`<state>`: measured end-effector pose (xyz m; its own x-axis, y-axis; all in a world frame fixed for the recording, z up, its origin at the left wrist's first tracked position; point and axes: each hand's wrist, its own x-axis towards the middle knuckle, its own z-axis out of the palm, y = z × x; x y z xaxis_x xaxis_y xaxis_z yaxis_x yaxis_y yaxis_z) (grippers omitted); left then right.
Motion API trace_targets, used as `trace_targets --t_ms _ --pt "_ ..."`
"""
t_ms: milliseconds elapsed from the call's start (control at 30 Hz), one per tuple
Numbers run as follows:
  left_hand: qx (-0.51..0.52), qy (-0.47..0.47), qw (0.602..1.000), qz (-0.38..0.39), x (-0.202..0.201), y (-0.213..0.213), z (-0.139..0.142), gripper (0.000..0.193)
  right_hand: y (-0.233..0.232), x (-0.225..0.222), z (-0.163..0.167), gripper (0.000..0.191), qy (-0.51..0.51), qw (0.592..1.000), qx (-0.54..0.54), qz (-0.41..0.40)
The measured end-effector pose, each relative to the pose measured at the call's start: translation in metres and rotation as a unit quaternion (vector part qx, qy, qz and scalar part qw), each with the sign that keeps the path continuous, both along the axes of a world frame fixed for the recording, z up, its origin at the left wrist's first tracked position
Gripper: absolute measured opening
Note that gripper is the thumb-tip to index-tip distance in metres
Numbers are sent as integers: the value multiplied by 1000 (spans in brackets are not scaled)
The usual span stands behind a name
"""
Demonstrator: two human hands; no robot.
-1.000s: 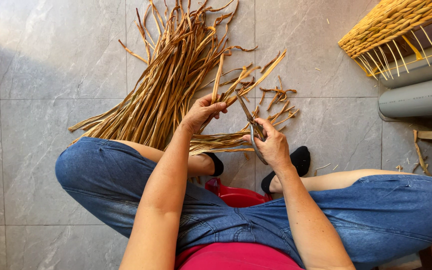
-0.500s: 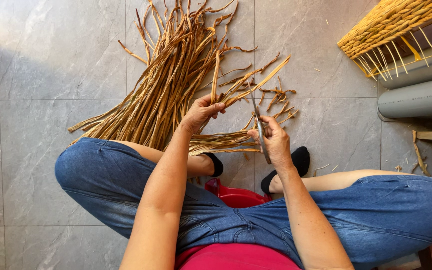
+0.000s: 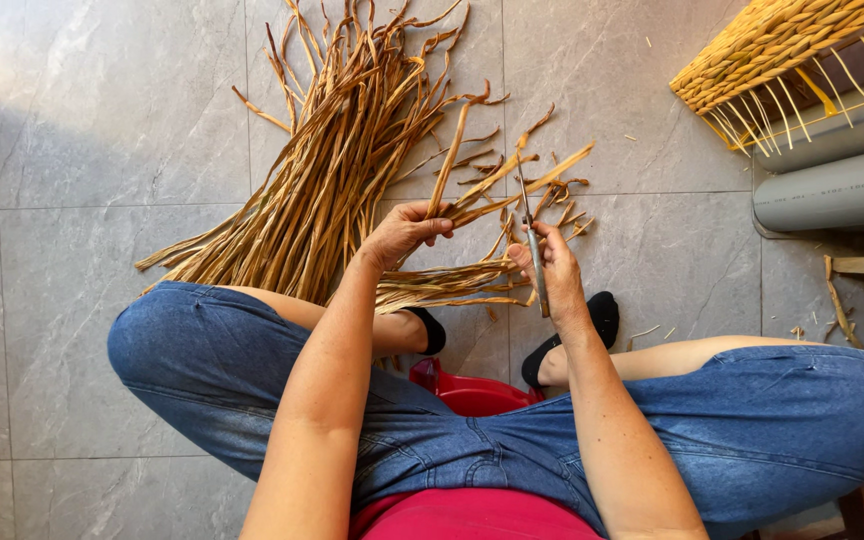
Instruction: The person sits on a low stool on the floor and trims the root ends off a large bundle of dried plant fibers using scissors, cutting piece by piece and letting trimmed-off ends fall aside while working through the bundle.
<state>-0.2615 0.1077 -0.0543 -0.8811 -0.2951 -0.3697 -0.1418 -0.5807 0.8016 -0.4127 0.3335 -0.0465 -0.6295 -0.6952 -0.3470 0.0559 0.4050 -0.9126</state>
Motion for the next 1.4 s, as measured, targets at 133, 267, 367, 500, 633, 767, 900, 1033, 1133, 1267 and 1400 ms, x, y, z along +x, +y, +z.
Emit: trace_targets --t_ms 133,267,367,500,633,767,900,1033,1133,1267,1400 --pt "-16 -15 999 -25 0 1 2 35 0 -1 2 66 11 1000 14 -3" --pt "-33 -23 998 -44 0 1 3 35 -5 0 7 52 -6 999 36 -25" --pt "-24 -23 999 -39 0 0 2 35 -6 1 13 46 -113 990 -37 -72" --pt "11 -22 1000 -10 3 -3 1 34 2 4 18 37 -86 974 -163 -133" --pt "38 -19 999 3 6 -6 2 25 9 -6 14 43 -116 955 -160 -221" --pt "22 -45 999 -10 9 -9 6 21 6 -8 4 68 -195 968 -38 -152" --pt "16 -47 998 -44 12 -10 8 18 -1 -4 -1 83 -258 964 -30 -60" --pt "33 -52 995 -74 12 -11 7 19 -8 -12 2 83 -273 959 -43 -58" --pt "48 -25 995 -87 11 -11 6 16 -7 -19 4 73 -265 959 -72 -73" --pt "44 -30 994 -92 10 -10 6 16 -2 -22 3 55 -256 950 -122 -128" --pt "32 -33 994 -103 9 -10 6 16 2 -24 2 53 -251 943 -138 -167"
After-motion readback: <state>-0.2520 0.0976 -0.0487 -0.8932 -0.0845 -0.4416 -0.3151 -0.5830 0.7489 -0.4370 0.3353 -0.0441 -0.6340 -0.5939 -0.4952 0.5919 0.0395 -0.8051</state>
